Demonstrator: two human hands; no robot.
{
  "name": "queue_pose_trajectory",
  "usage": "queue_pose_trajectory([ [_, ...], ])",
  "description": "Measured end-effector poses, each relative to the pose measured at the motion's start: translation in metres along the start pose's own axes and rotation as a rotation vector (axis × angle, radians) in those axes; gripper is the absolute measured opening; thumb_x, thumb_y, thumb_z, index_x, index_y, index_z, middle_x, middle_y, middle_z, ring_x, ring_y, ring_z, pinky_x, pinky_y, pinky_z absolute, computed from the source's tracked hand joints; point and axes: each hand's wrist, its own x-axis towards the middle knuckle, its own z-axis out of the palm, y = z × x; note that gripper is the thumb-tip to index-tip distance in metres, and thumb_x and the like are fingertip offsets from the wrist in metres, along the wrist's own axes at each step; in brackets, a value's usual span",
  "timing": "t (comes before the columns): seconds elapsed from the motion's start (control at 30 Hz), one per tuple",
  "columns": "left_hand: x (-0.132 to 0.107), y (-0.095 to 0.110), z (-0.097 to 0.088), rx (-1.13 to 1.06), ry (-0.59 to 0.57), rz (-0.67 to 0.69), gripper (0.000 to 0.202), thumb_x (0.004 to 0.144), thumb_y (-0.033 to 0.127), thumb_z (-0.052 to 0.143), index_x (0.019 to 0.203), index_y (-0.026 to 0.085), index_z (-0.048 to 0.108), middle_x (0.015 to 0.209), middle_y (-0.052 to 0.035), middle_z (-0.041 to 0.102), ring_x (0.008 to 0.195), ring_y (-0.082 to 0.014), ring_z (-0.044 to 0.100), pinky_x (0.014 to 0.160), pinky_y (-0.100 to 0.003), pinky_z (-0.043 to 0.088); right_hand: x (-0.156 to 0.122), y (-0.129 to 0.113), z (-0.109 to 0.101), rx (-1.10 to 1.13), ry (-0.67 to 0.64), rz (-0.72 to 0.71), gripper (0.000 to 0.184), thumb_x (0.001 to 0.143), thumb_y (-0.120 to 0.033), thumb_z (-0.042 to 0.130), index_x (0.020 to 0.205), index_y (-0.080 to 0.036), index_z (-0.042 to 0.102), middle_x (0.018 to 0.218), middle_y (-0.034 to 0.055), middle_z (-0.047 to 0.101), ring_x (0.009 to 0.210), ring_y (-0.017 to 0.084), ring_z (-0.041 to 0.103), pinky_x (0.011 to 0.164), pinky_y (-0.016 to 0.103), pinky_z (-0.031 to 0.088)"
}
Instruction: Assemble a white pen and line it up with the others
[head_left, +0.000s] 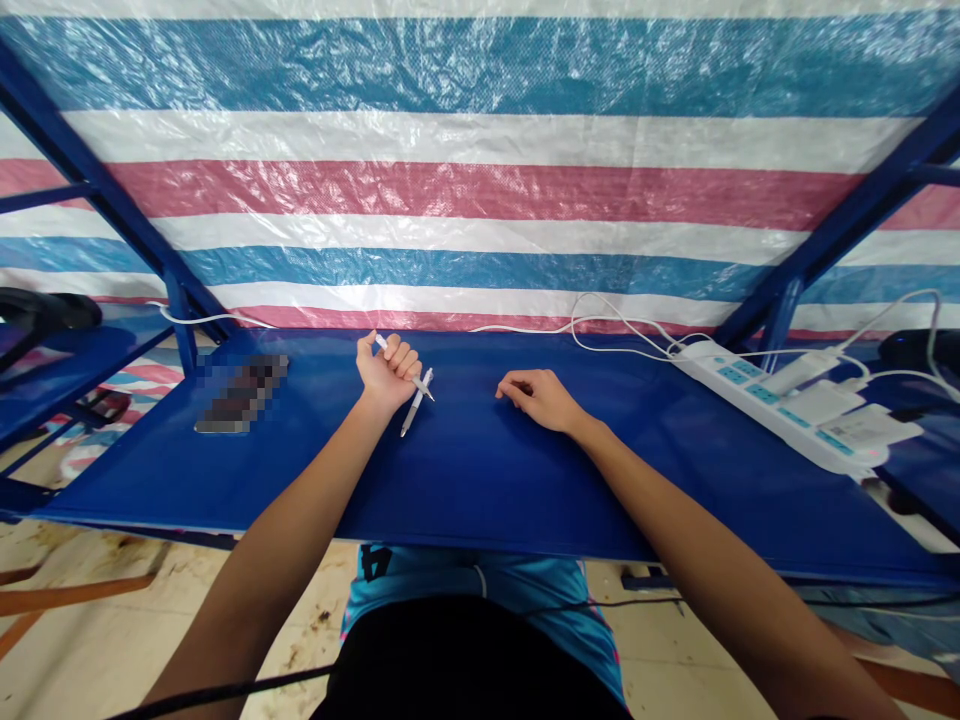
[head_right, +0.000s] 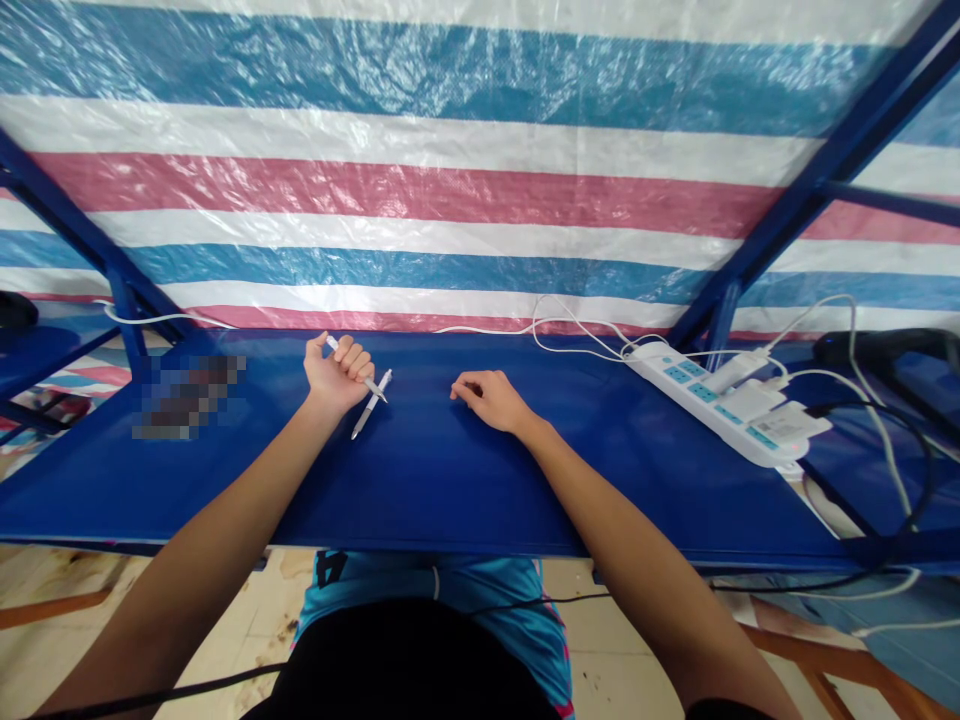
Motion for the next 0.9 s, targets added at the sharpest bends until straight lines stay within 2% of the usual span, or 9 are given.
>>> queue_pose_trajectory([
  [0.23, -0.005, -0.001, 0.006, -0.037, 0.022, -0.007, 0.053, 0.105, 0.039, 0.028, 0.055, 0.023, 0.018, 0.044, 0.0064, 0.013, 0.033, -0.0093, 0.016, 0.031, -0.022, 0.017, 0.000, -0.002, 0.000, -0.014, -0.004, 0.008, 0.032, 0.094, -0.039, 0.050, 0.076, -0.021, 0.069, 0.062, 0.0004, 0.063, 0.056, 0.015, 0.056, 0.064, 0.029, 0.042],
  [0.53, -0.008, -0.002, 0.011, -0.036, 0.062, -0.009, 0.054, 0.107, 0.042, 0.024, 0.057, 0.023, 0.015, 0.044, 0.0067, 0.011, 0.031, -0.0087, 0.016, 0.031, -0.022, 0.015, 0.000, -0.001, -0.001, -0.020, -0.017, 0.013, 0.032, 0.095, -0.039, 0.050, 0.076, -0.021, 0.069, 0.063, 0.0003, 0.064, 0.057, 0.016, 0.057, 0.064, 0.028, 0.042],
  [0.9, -0.005, -0.001, 0.008, -0.044, 0.031, -0.030, 0.056, 0.106, 0.044, 0.029, 0.056, 0.024, 0.016, 0.047, 0.0080, 0.009, 0.033, -0.0085, 0.015, 0.031, -0.022, 0.015, 0.001, -0.004, -0.001, -0.024, -0.023, 0.029, 0.032, 0.094, -0.038, 0.049, 0.075, -0.021, 0.069, 0.063, 0.0005, 0.064, 0.058, 0.016, 0.057, 0.065, 0.029, 0.042],
])
